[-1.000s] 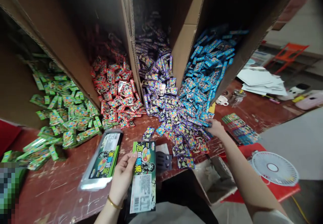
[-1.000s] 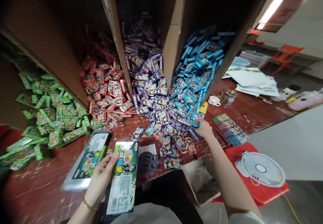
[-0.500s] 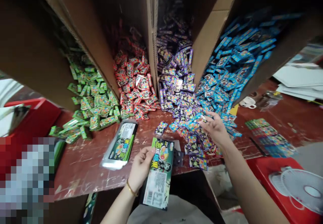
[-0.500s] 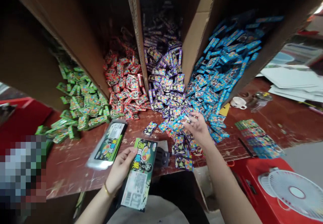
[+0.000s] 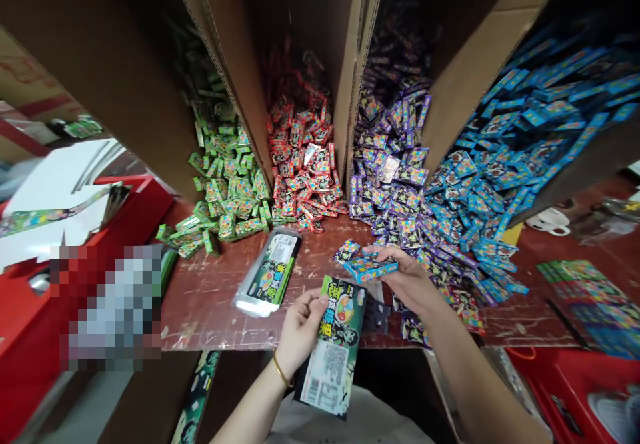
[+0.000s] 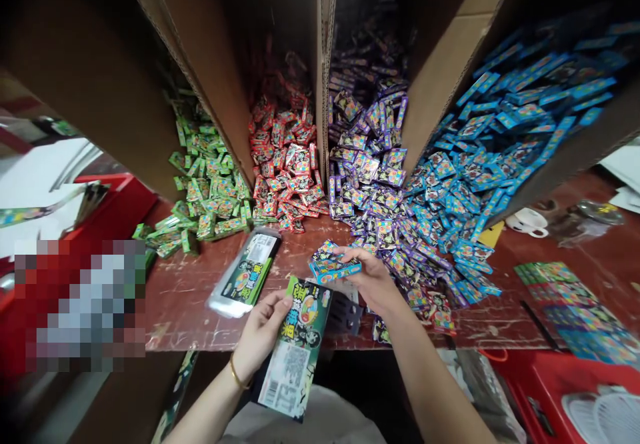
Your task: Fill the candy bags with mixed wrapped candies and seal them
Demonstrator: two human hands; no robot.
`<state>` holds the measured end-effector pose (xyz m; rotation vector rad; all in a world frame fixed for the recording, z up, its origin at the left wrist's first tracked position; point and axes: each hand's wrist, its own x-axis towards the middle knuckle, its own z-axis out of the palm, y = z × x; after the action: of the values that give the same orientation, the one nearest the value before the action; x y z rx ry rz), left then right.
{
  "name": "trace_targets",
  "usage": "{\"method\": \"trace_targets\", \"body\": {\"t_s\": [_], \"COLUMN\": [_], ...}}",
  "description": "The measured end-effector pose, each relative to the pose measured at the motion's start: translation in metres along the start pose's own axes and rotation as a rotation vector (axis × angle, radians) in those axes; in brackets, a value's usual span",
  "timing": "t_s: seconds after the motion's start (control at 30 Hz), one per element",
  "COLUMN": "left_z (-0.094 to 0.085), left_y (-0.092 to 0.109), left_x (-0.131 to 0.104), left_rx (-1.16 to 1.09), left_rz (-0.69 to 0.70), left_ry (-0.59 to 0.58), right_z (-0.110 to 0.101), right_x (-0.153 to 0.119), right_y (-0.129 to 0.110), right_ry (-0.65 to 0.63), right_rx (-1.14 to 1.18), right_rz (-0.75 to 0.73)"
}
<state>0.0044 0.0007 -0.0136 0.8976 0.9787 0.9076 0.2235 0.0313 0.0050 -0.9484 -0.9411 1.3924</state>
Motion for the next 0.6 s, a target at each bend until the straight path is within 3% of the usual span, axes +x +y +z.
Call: {"method": "trace_targets", "body": {"t_s": [0.13,0.27,0.43,0.6], "left_z": [0.005,0.007,0.009,0.008], "left_y": [0.001,0.005,0.007,0.009], "left_x": [-0.001,-0.004,-0.006,-0.007], "left_rx": [0.012,0.025,0.037,0.037], "left_rz": [0.007,0.007,0.017,0.043], "left_ry": [-0.033,-0.025,-0.049,0.003], "right_z": [-0.004,-0.011,0.006,0.015], "right_x": [-0.010,-0.011,0.005,0.004], "right_y": [-0.002,-0.013,-0.011,-0.008], "right_ry": [0.107,0.048,0.179,0.007], "right_rx": [-0.050,-0.106,-0.236,-0.417], "right_rz": [-0.031,-0.081,-0.113,-0.045]}}
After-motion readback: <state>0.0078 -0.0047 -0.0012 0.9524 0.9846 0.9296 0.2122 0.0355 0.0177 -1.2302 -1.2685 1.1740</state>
